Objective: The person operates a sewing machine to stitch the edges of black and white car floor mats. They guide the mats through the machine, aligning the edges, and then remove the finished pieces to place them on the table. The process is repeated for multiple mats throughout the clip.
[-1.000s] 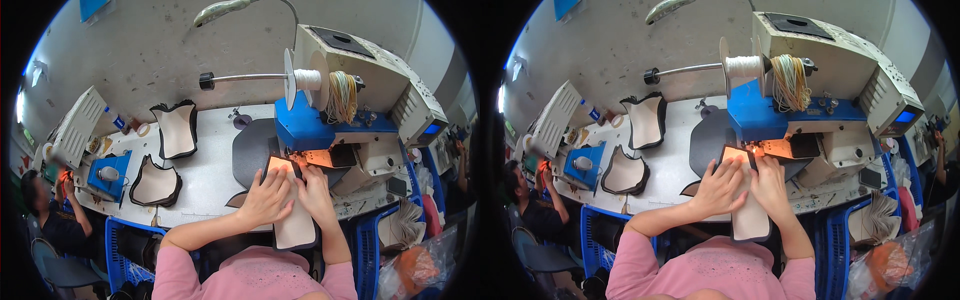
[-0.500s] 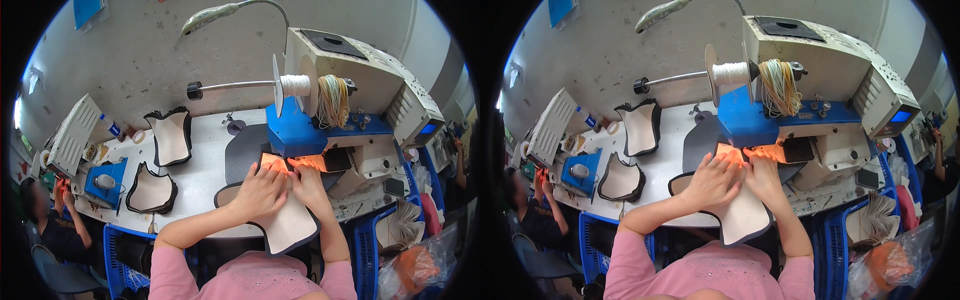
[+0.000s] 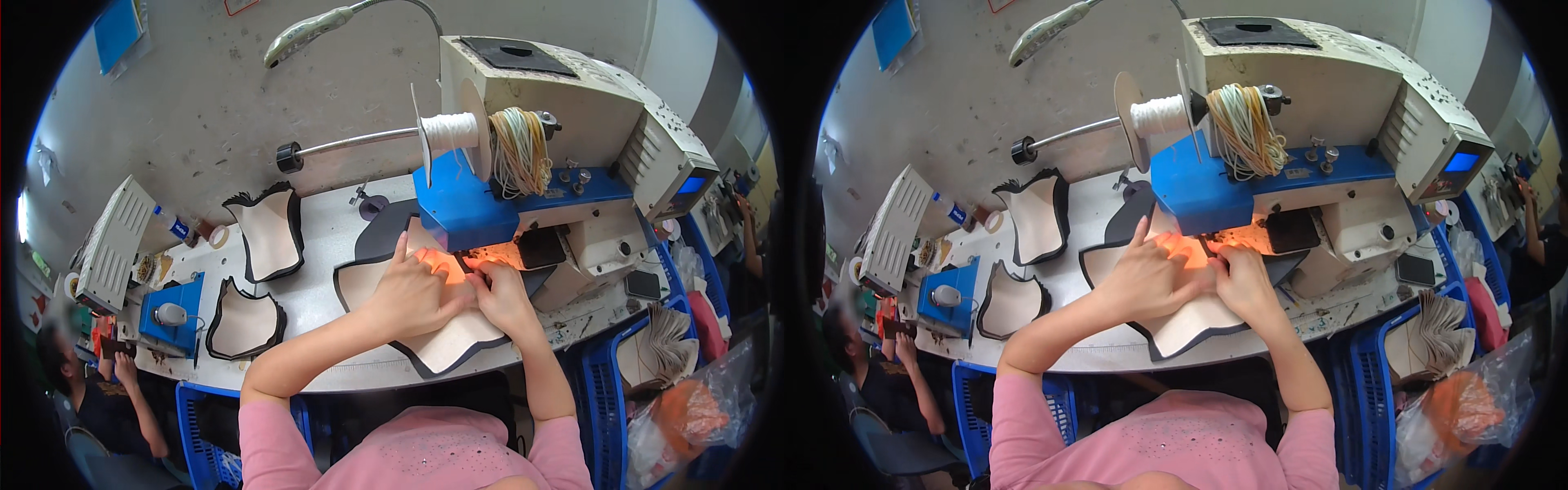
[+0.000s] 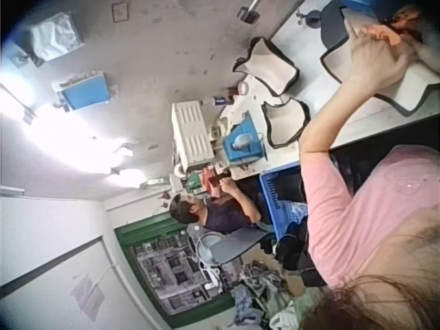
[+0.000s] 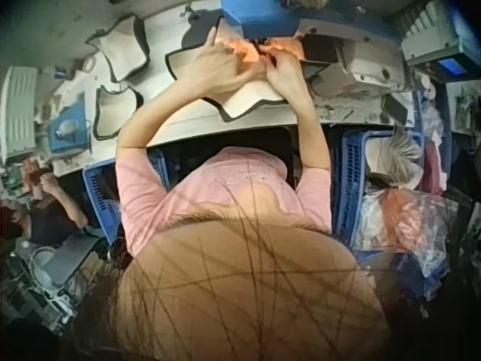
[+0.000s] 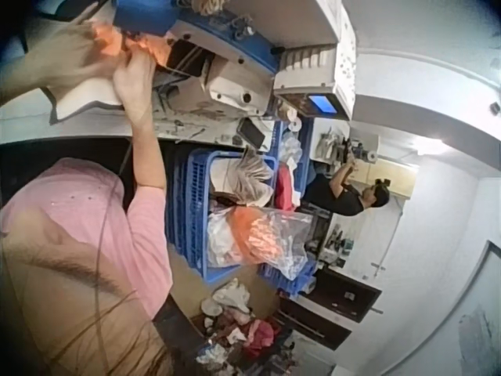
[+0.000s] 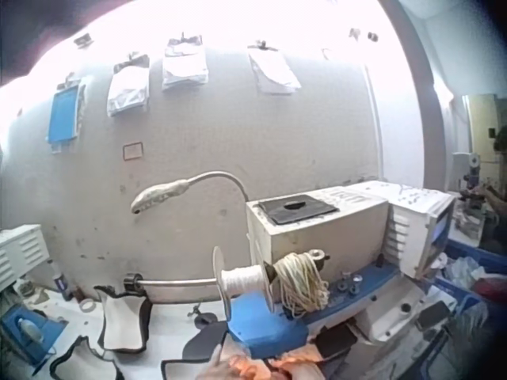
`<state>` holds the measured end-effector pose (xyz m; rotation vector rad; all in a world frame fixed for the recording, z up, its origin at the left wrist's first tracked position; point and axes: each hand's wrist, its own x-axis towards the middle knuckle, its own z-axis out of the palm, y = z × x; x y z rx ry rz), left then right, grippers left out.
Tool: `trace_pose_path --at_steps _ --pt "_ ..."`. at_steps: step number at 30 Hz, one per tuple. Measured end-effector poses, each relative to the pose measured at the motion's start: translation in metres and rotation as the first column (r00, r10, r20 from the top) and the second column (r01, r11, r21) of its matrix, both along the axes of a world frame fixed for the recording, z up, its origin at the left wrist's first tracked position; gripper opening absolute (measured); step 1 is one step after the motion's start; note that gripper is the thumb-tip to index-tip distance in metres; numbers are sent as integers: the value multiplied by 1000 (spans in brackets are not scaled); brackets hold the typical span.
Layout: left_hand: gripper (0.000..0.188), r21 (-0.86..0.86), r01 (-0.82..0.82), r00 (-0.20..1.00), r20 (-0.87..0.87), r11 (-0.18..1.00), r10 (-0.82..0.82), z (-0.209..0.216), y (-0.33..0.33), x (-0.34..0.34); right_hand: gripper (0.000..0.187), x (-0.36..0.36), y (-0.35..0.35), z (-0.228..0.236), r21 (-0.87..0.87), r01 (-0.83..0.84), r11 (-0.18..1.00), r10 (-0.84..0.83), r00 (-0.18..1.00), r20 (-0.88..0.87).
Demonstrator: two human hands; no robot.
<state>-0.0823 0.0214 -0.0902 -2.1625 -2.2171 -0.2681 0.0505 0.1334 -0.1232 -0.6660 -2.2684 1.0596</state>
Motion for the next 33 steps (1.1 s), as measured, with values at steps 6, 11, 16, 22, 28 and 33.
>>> trace_pose_path --at_steps 6,11,16,22,28,33 --pt "49 292 117 990 -114 949 -88 -15 1 -10 13 0 -2 -1 26 -2 1000 3 998 -58" --pt "46 117 55 993 -108 992 -42 -21 -1 -13 13 0 -3 3 -2 7 1000 -8 1000 -12" --pt "41 188 75 997 -32 979 -70 -14 -6 -12 15 -1 -5 -1 -11 23 1000 -23 999 -42" --pt "28 204 113 976 161 973 -147 -15 0 -26 14 -2 -3 -6 45 16 999 -12 997 -80" --pt "24 172 163 977 112 972 -184 -14 8 -43 14 1 -4 -4 77 8 997 -1 995 -95" --pt "29 168 184 975 92 968 -202 -9 13 -50 11 15 -1 -4 239 41 970 -2 987 -162"
